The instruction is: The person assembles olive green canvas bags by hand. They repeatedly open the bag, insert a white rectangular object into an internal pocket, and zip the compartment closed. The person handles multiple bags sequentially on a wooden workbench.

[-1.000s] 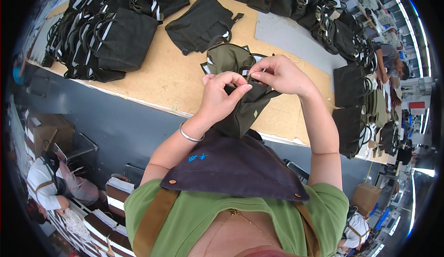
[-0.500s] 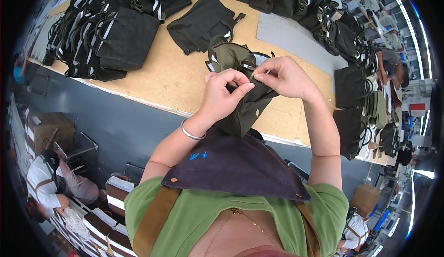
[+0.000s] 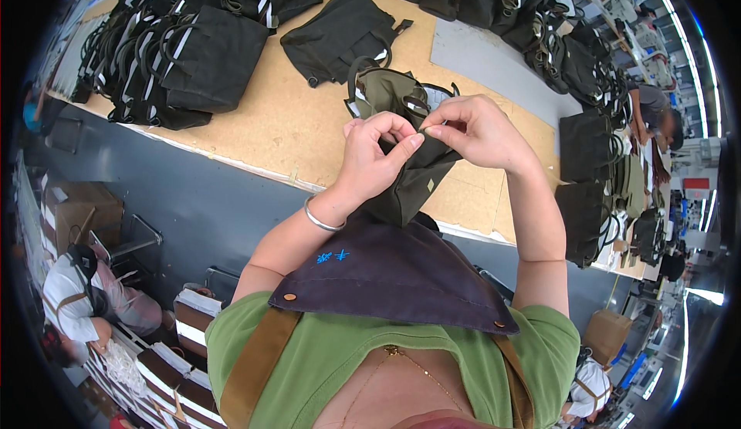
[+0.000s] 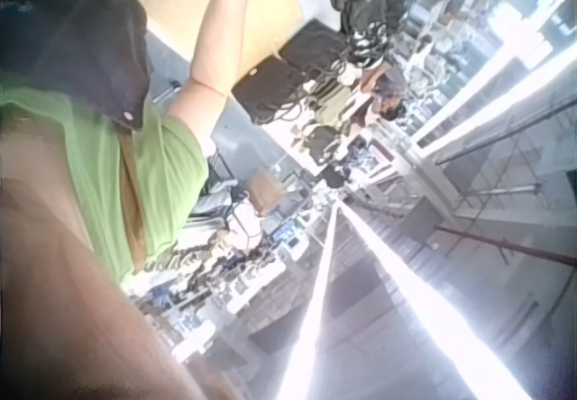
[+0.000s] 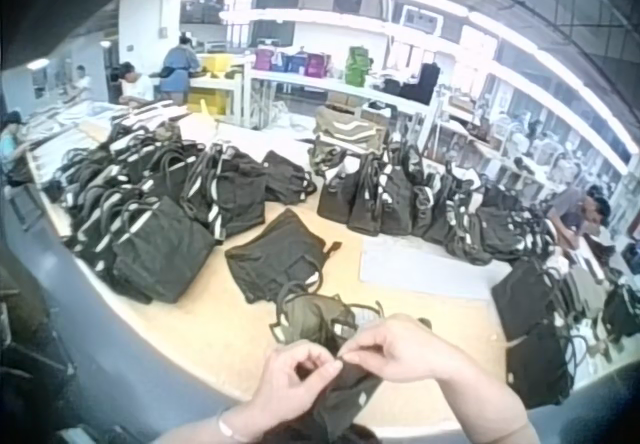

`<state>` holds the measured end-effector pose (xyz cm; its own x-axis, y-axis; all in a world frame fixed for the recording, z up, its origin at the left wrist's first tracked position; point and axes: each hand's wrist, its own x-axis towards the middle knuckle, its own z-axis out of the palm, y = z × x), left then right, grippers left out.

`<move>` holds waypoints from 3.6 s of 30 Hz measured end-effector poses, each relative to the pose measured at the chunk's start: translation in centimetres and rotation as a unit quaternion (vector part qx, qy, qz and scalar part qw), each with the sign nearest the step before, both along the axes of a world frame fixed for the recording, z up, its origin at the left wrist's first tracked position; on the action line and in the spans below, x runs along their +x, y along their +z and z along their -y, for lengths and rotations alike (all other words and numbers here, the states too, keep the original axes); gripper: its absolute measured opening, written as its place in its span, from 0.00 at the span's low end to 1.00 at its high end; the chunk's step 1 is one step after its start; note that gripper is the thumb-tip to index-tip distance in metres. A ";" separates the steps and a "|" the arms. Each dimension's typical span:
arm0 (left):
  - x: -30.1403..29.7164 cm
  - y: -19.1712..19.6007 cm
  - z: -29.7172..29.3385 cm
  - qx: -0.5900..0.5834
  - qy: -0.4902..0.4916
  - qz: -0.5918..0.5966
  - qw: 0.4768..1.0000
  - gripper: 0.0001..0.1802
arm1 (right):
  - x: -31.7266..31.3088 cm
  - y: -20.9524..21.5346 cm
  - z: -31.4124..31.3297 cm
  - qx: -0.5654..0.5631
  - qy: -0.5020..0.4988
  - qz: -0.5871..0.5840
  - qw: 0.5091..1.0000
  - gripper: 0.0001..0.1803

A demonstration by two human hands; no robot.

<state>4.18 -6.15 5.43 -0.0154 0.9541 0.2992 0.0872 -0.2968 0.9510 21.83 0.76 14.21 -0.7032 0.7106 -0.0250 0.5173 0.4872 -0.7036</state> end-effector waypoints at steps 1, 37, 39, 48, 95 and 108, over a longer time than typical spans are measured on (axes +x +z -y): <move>0.1 0.0 0.0 0.002 0.001 0.001 1.000 0.05 | 0.0 0.1 0.1 -0.001 0.001 -0.002 1.000 0.05; -1.2 1.7 0.9 -0.013 -0.094 -0.084 0.992 0.06 | 0.5 -0.3 2.1 -0.071 -0.040 -0.041 0.996 0.05; -1.7 1.3 0.4 -0.040 -0.147 -0.030 0.988 0.05 | 0.8 -0.3 2.0 -0.066 -0.034 -0.041 0.996 0.05; -2.6 1.2 -0.7 -0.101 -0.215 0.020 0.971 0.07 | 0.5 -0.3 1.8 -0.064 -0.020 -0.021 0.998 0.05; -10.0 0.7 -0.7 0.119 -0.036 -0.416 0.901 0.09 | 1.2 1.5 3.7 0.174 0.084 -0.026 0.981 0.07; 0.6 0.4 -3.6 0.148 -0.176 -0.466 0.854 0.06 | 7.1 -5.6 4.9 0.072 -0.195 0.098 0.973 0.11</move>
